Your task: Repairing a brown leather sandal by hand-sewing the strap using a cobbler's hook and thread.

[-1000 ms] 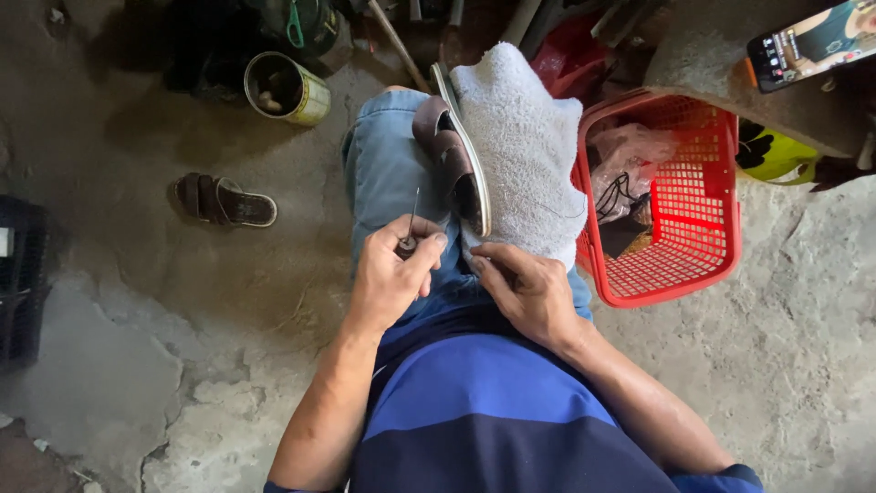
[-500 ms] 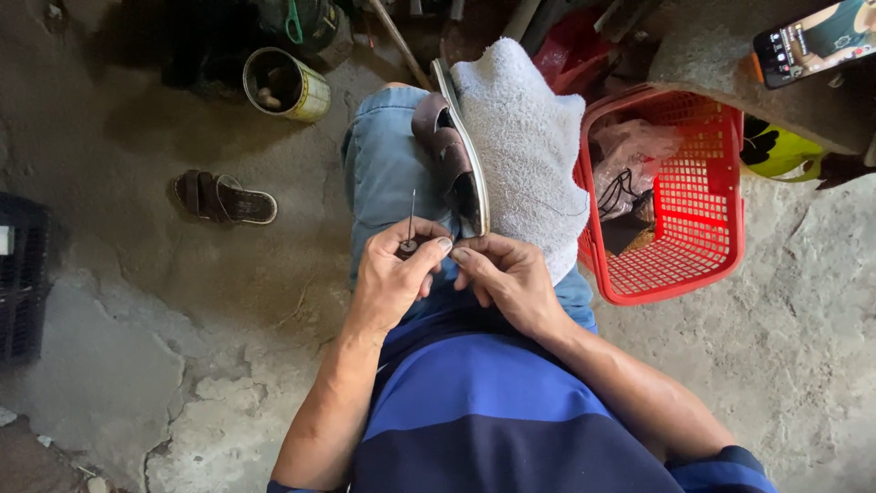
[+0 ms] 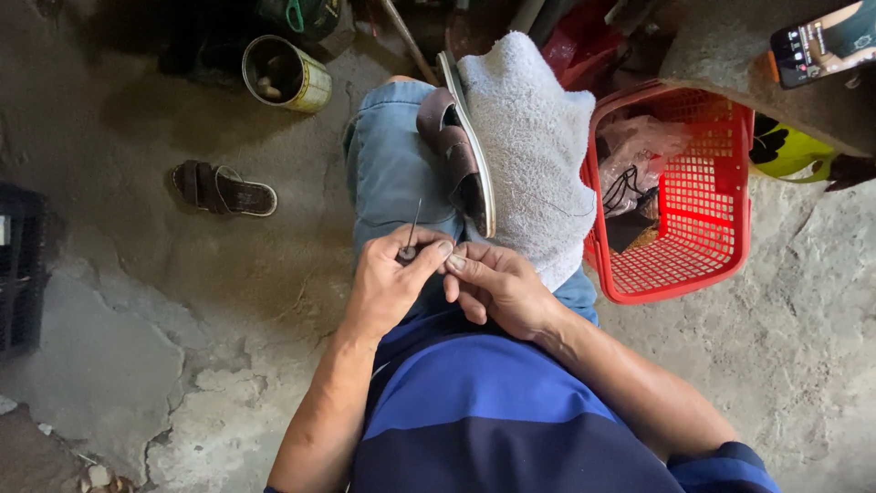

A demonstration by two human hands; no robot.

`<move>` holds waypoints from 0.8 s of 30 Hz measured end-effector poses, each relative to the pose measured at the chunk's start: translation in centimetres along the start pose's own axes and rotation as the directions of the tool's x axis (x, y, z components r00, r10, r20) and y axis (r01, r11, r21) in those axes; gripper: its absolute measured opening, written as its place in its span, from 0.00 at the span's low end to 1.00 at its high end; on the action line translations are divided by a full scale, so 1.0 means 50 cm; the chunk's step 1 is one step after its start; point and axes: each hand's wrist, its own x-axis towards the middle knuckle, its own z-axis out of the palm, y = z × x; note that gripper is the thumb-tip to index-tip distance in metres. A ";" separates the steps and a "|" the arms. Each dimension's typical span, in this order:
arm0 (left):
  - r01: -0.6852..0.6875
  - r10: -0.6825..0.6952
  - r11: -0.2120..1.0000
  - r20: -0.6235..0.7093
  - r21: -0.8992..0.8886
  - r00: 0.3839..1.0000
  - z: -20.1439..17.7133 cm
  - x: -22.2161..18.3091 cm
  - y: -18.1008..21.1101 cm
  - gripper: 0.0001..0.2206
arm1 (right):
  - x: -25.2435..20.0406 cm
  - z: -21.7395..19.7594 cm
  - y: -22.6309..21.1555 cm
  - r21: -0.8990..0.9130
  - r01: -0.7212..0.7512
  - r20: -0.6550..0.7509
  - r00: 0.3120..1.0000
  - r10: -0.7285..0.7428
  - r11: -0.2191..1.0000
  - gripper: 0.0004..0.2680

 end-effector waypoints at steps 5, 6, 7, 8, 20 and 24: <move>0.023 -0.023 1.000 0.003 -0.013 1.000 -0.003 0.007 -0.003 0.03 | 0.004 -0.017 0.007 -0.002 0.004 0.017 1.000 -0.004 1.000 0.06; 0.027 -0.027 1.000 -0.003 -0.011 1.000 -0.004 0.007 -0.007 0.03 | 0.003 -0.020 0.007 -0.016 0.008 0.004 1.000 -0.008 1.000 0.07; 0.027 -0.027 1.000 0.000 -0.011 1.000 -0.005 0.007 -0.009 0.03 | 0.002 -0.016 0.003 -0.015 0.010 0.002 1.000 -0.010 1.000 0.07; 0.033 -0.033 0.999 -0.001 -0.009 0.999 -0.006 0.007 -0.011 0.03 | 0.000 -0.013 -0.001 0.012 0.034 0.004 0.999 -0.034 0.999 0.08; 0.067 -0.065 0.979 -0.019 0.193 0.998 0.000 -0.017 -0.013 0.05 | 0.041 -0.048 0.045 0.116 0.028 -0.101 0.995 -0.017 0.993 0.08; 0.012 -0.004 0.986 -0.045 0.169 0.999 -0.003 -0.020 0.000 0.03 | 0.034 -0.037 0.035 0.112 0.009 -0.120 0.993 0.005 0.994 0.06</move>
